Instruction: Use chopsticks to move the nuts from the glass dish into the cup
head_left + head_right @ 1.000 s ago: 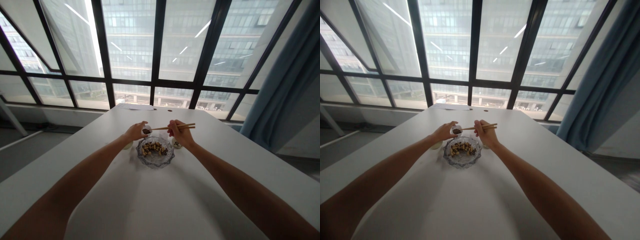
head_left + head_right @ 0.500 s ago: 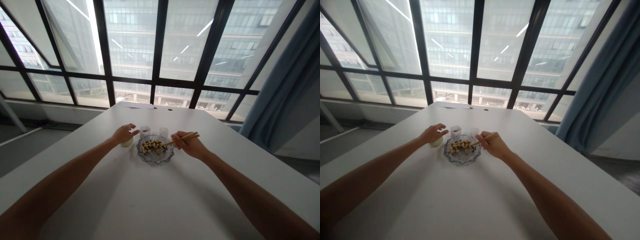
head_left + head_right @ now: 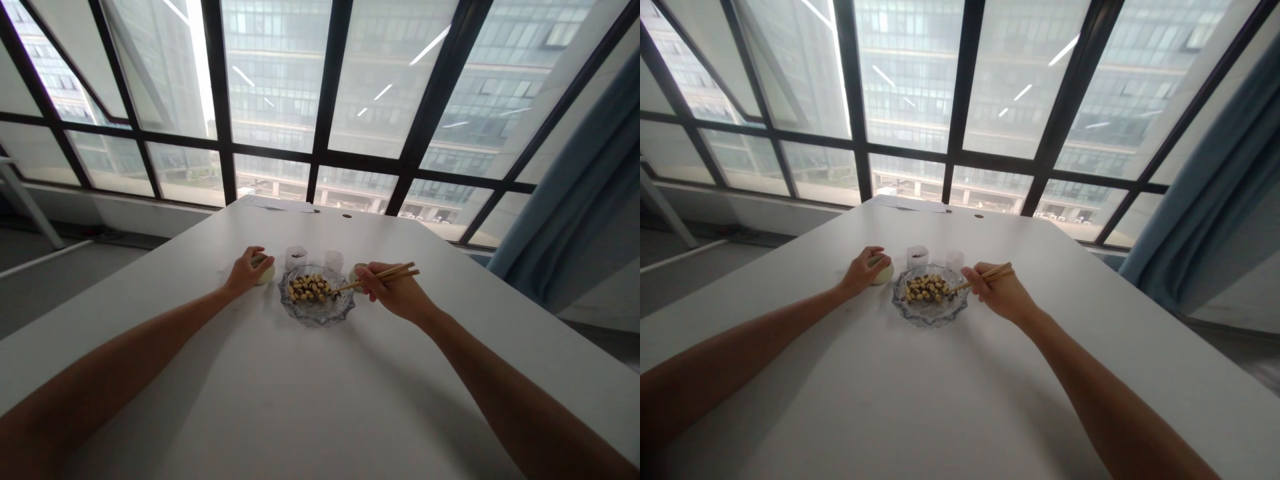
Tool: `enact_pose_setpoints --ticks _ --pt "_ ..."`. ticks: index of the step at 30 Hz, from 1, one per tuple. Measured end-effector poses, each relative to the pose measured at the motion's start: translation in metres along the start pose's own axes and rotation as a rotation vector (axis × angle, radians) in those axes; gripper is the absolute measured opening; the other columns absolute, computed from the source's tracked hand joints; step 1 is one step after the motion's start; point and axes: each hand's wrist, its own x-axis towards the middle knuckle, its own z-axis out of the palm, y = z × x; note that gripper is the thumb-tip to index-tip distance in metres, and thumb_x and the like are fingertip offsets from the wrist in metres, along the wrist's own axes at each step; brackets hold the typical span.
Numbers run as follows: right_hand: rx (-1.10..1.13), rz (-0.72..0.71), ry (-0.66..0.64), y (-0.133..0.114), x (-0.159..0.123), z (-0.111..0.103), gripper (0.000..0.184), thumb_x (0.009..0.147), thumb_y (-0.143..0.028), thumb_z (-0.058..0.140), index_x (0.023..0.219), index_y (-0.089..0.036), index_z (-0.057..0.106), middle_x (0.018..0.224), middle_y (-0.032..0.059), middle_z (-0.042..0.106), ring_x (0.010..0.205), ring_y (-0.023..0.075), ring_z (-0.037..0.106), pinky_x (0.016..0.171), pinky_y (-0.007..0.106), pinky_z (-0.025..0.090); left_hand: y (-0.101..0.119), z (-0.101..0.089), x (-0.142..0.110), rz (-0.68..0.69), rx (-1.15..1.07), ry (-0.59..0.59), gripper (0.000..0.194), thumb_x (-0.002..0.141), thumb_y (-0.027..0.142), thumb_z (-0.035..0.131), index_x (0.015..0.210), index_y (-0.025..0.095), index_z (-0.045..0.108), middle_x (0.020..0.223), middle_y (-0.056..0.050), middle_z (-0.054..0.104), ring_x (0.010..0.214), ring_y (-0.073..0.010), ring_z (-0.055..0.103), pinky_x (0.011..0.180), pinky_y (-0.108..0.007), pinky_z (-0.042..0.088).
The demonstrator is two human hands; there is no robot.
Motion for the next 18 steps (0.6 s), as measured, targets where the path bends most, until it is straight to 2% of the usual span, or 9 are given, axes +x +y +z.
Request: enact_pose_setpoints --ticks 8,11,14,18 --pt "0.063 -0.040 0.018 -0.001 -0.001 0.004 0.064 0.087 -0.078 0.052 0.063 -0.020 0.062 0.051 0.0032 0.065 0.039 0.0144 0.059 0.038 0.024 0.043 -0.001 0.000 0.000 0.008 0.012 -0.009 0.059 0.077 0.064 0.062 0.115 0.019 0.061 0.105 -0.010 0.075 0.097 -0.0270 0.071 0.090 -0.040 0.055" --pt "0.205 0.023 0.150 0.007 -0.003 0.007 0.064 0.083 -0.080 0.057 0.068 -0.019 0.065 0.052 0.0038 0.065 0.038 0.0147 0.059 0.036 0.024 0.044 0.000 0.001 0.000 0.004 0.011 -0.015 0.059 0.076 0.063 0.062 0.115 0.018 0.061 0.104 -0.010 0.075 0.097 -0.0268 0.071 0.090 -0.040 0.055" --pt "0.384 0.146 0.302 0.021 -0.011 0.013 0.065 0.076 -0.082 0.063 0.070 -0.017 0.066 0.049 0.0036 0.063 0.035 0.0148 0.056 0.034 0.025 0.045 0.000 0.001 0.000 0.001 0.005 -0.017 0.058 0.077 0.061 0.062 0.115 0.018 0.061 0.105 -0.010 0.076 0.097 -0.0267 0.071 0.091 -0.040 0.055" --pt "0.573 0.237 0.462 0.040 -0.025 0.022 0.063 0.072 -0.079 0.071 0.069 -0.017 0.067 0.049 0.0039 0.063 0.034 0.0138 0.054 0.033 0.025 0.043 0.000 0.002 -0.001 0.008 0.003 -0.016 0.056 0.077 0.060 0.062 0.114 0.017 0.062 0.105 -0.011 0.076 0.098 -0.0267 0.071 0.092 -0.040 0.055"
